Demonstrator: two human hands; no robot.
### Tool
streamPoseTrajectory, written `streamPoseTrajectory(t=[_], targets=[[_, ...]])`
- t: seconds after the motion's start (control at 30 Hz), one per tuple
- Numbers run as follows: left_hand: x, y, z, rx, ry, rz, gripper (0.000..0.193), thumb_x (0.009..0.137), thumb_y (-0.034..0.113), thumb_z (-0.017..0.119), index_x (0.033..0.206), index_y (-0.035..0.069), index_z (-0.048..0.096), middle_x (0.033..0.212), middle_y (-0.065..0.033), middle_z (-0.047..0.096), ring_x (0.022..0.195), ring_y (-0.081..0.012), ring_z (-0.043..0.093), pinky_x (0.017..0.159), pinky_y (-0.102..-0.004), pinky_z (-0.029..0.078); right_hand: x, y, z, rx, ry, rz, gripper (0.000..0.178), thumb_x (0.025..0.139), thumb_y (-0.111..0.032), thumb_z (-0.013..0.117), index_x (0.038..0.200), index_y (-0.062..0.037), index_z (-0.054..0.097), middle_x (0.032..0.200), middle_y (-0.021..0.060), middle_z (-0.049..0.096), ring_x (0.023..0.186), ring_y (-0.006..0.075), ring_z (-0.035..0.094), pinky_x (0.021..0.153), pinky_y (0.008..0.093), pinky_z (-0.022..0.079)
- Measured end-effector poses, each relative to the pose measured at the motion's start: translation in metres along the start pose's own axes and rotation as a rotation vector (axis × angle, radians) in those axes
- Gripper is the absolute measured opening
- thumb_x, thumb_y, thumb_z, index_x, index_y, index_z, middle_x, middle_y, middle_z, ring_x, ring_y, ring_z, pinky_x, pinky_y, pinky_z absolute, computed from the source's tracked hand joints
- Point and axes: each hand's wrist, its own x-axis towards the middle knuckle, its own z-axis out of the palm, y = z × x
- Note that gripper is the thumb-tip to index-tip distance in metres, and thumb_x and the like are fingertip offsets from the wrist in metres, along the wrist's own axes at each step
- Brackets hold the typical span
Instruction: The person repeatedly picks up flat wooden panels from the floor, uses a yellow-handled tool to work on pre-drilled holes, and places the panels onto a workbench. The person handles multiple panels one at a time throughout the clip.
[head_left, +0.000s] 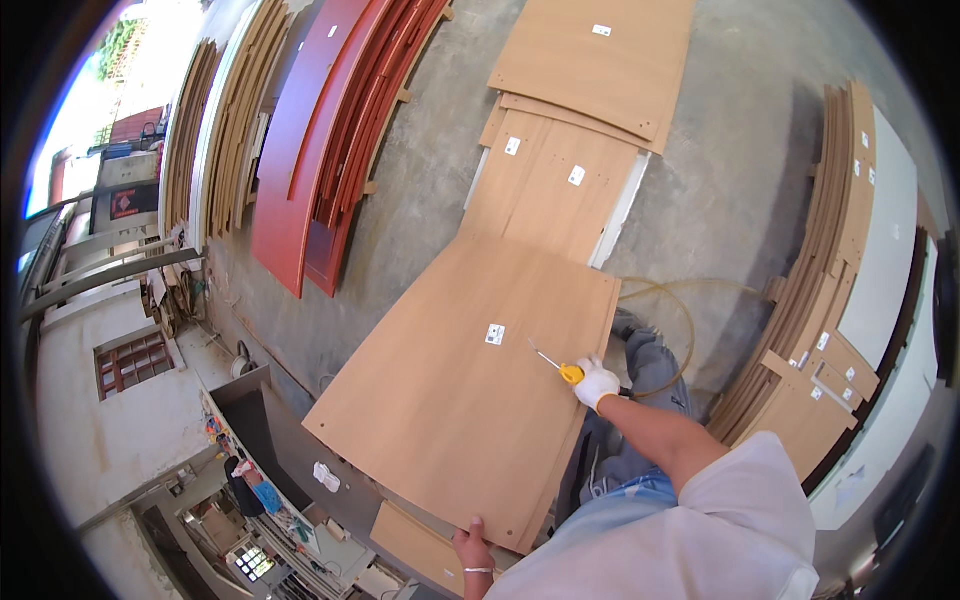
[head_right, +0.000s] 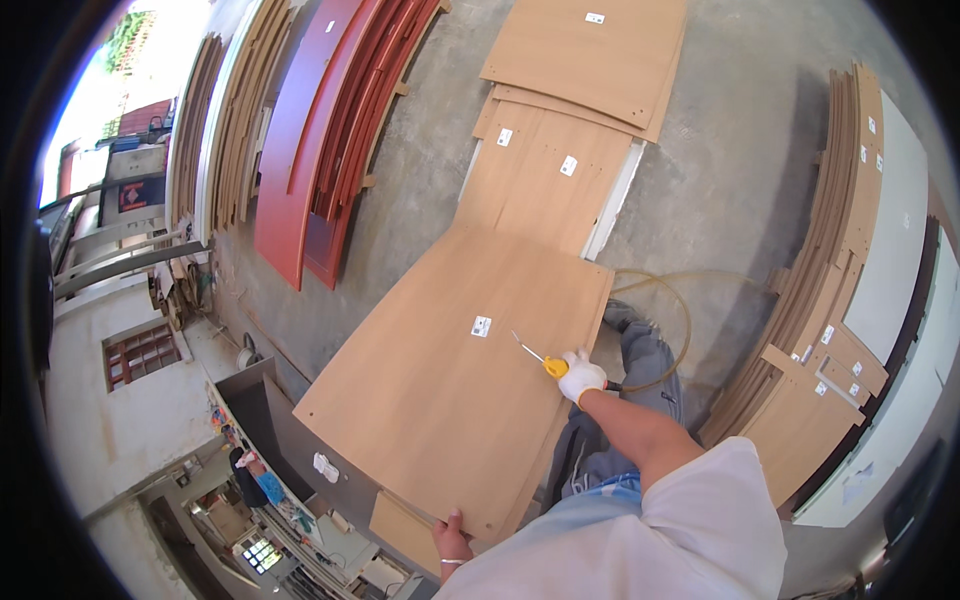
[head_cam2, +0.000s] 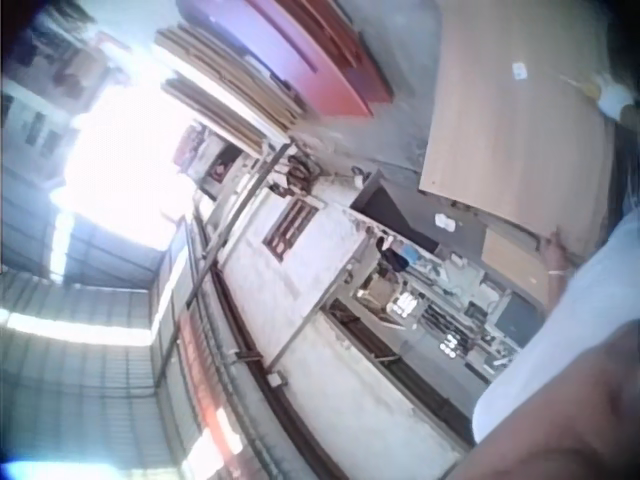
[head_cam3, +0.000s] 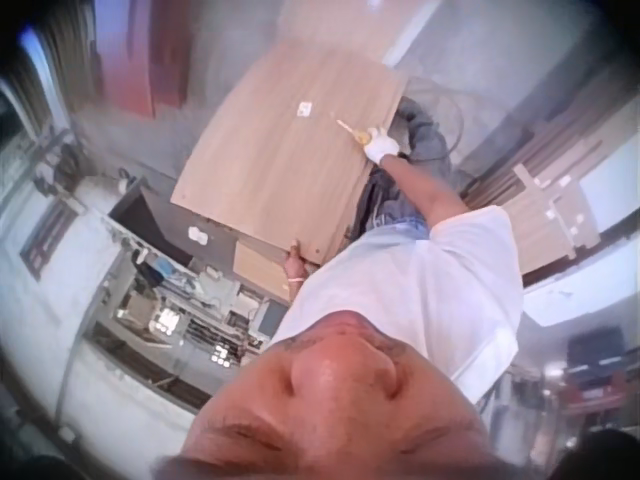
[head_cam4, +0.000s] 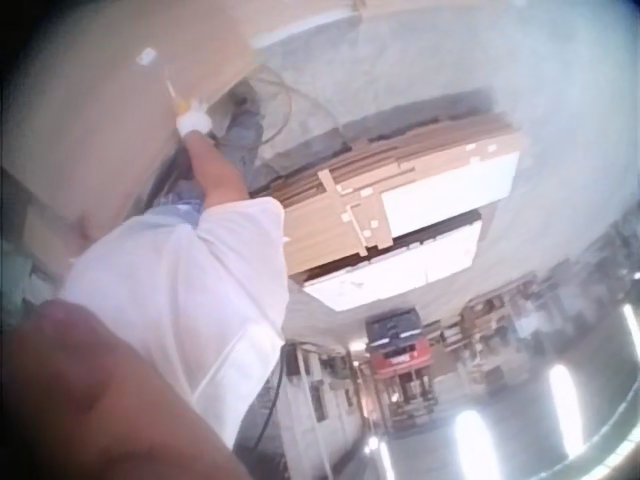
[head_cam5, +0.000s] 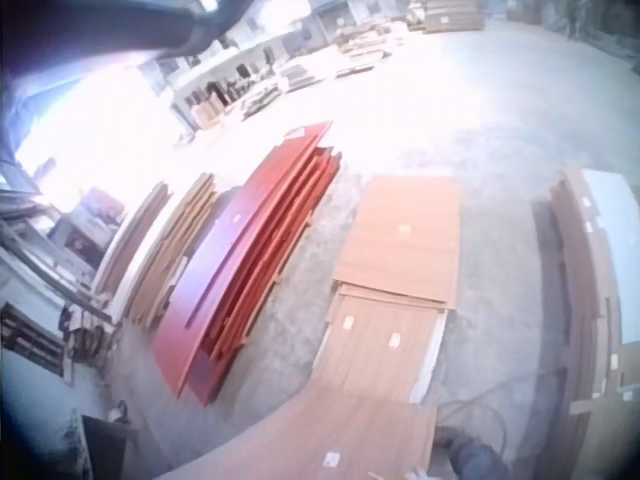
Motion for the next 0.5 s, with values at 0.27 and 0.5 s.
streamPoseTrajectory(t=[0.27,0.5], targets=[[0.019,0.005,-0.026,0.027,0.08,-0.149,0.027,0.094,0.017,0.061,0.115,0.0,0.056,0.099,-0.0138,0.068,0.081,-0.0281,0.07,0.058,-0.0434,0.059,-0.017,-0.017,0.003,-0.167,-0.018,-0.056,0.041,0.081,-0.021,0.058,0.122,-0.0231,0.058,0.141,0.0129,0.043,0.097,0.0333,0.069,0.079,0.0491,0.054],[-0.017,0.044,-0.008,0.11,0.087,0.027,0.025,0.093,0.017,0.061,0.11,-0.001,0.059,0.098,-0.0137,0.067,0.077,-0.0243,0.068,0.054,-0.0405,0.059,0.008,-0.004,-0.001,-0.133,-0.114,-0.159,0.037,0.086,-0.028,0.055,0.122,-0.0195,0.056,0.131,0.0148,0.052,0.101,0.0353,0.066,0.084,0.0478,0.053]])
